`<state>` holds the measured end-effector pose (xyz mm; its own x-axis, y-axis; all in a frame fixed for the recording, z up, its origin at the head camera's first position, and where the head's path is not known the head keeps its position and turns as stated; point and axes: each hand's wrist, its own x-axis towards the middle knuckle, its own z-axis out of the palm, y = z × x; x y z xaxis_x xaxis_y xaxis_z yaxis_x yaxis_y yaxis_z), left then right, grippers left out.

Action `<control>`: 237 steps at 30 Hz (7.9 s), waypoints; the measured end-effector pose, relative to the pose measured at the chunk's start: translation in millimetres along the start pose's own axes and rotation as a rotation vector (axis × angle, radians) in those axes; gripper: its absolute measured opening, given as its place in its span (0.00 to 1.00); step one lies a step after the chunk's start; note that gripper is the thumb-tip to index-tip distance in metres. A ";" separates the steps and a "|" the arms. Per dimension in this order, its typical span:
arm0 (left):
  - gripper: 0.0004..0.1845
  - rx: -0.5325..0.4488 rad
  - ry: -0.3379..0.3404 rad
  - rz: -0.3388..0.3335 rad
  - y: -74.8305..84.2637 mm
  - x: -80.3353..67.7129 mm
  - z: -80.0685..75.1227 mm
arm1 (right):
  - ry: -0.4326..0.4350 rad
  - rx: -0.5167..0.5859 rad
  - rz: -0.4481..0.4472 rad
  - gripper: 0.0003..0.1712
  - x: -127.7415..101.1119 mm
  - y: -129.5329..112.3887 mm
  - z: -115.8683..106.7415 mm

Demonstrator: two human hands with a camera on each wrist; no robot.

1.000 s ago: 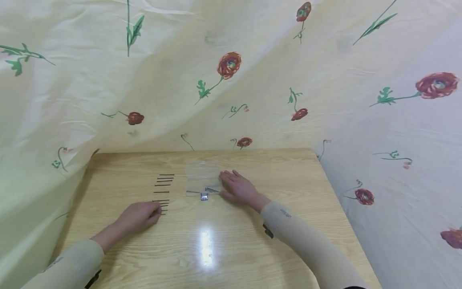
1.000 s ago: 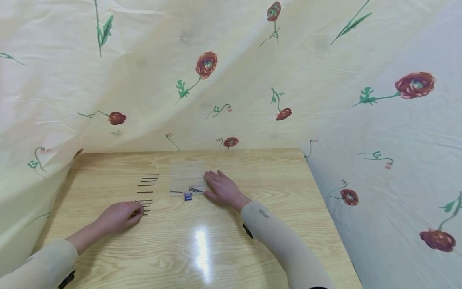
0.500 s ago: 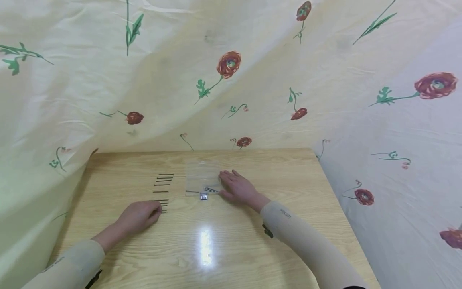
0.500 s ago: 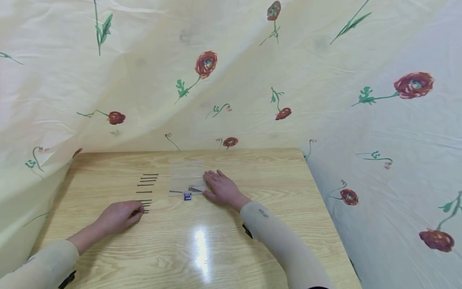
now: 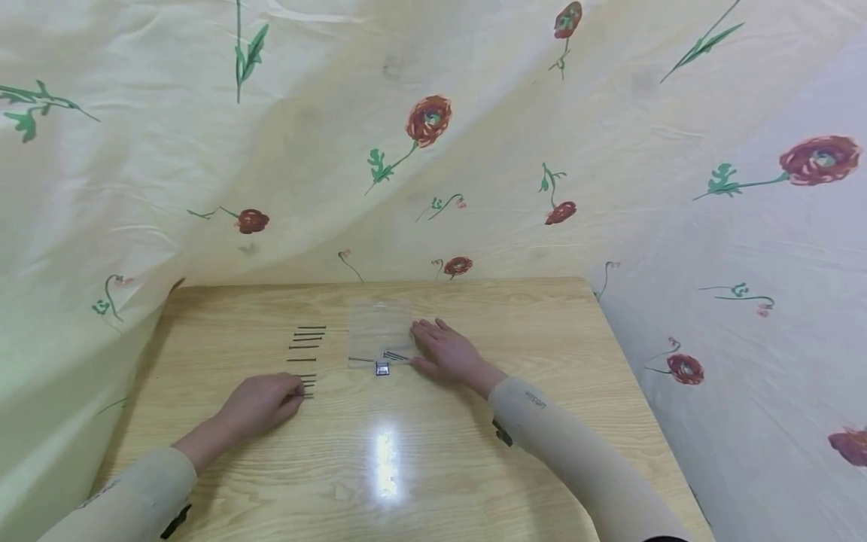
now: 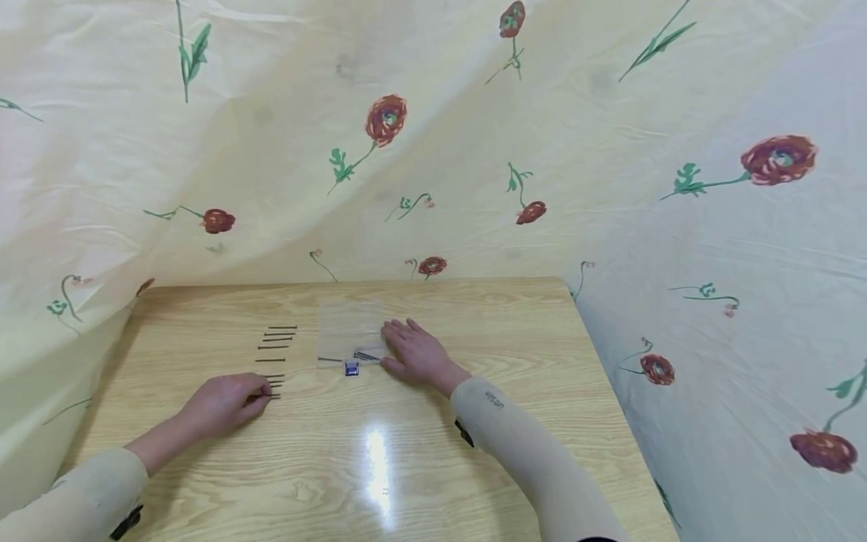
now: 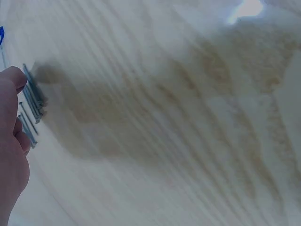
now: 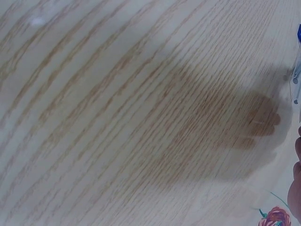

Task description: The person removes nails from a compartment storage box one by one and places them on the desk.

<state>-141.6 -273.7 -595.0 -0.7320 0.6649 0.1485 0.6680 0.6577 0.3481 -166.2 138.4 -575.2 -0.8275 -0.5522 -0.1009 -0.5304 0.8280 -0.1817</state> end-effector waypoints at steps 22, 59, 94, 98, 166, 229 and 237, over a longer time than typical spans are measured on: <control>0.12 -0.046 -0.041 0.142 19.8 98.8 -16.7 | -0.001 0.005 0.005 0.41 -3.2 -3.5 -2.7; 0.03 0.002 -0.201 0.279 22.8 141.3 10.9 | -0.005 -0.015 0.015 0.41 -1.4 -3.3 -2.3; 0.06 0.338 -0.278 0.450 35.3 149.8 12.1 | -0.020 -0.052 0.014 0.41 0.4 -8.9 -6.5; 0.06 0.325 -0.303 0.441 35.5 151.3 11.9 | -0.012 -0.065 0.008 0.40 1.9 -9.5 -6.3; 0.10 0.037 -0.079 0.079 4.5 -10.8 -0.4 | 0.037 -0.001 -0.015 0.40 -0.6 -8.1 -2.8; 0.06 0.053 -0.286 0.365 58.8 182.4 20.9 | 0.035 -0.015 -0.035 0.42 -6.2 -2.3 0.1; 0.04 0.062 -0.303 0.395 62.5 189.6 20.7 | 0.038 -0.020 -0.041 0.42 -7.3 0.5 -2.1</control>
<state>-235.8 -99.2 -564.3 -0.3563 0.9341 -0.0208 0.8995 0.3490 0.2629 -160.8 142.9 -572.5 -0.8112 -0.5820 -0.0565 -0.5673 0.8068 -0.1651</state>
